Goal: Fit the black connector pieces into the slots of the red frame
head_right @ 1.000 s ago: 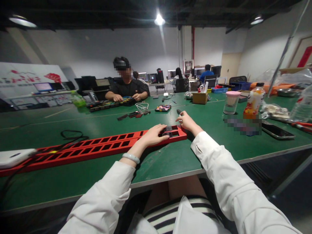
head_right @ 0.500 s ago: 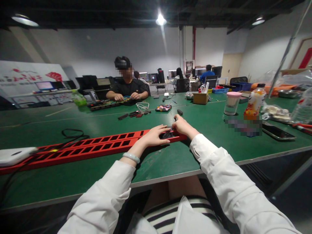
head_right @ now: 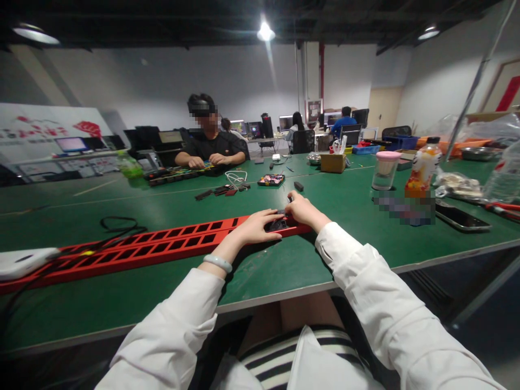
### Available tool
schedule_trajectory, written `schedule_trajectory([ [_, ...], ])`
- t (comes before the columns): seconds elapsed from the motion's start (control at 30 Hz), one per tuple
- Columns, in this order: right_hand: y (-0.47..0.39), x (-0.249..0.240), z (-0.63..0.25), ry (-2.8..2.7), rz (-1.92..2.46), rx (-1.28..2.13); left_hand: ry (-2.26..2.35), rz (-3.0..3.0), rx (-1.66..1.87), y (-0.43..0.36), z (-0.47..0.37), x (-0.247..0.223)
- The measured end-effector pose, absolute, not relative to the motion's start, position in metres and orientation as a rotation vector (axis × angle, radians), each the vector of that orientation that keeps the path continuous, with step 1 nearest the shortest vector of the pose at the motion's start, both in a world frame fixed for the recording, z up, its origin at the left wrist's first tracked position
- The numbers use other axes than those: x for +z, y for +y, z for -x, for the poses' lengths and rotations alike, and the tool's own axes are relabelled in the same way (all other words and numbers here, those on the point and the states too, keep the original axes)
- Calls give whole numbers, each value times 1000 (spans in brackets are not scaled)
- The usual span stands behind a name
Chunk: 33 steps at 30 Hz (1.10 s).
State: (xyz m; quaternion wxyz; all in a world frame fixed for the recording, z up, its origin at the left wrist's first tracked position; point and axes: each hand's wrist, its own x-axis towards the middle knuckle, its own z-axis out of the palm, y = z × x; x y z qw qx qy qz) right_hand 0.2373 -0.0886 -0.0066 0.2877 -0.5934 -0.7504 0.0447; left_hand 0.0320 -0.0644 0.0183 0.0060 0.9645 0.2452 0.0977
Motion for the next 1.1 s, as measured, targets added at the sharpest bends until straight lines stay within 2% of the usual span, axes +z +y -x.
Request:
schedule_trajectory([
  [0.17, -102, 16, -245, -2011, 1473, 16, 754, -3022, 325, -65, -32, 18],
  [0.5, -112, 23, -244, -2072, 1424, 555, 729, -3013, 324, -66, -33, 20],
  [1.1, -113, 25, -240, -2179, 1536, 377, 803, -2952, 277, -69, -33, 23],
])
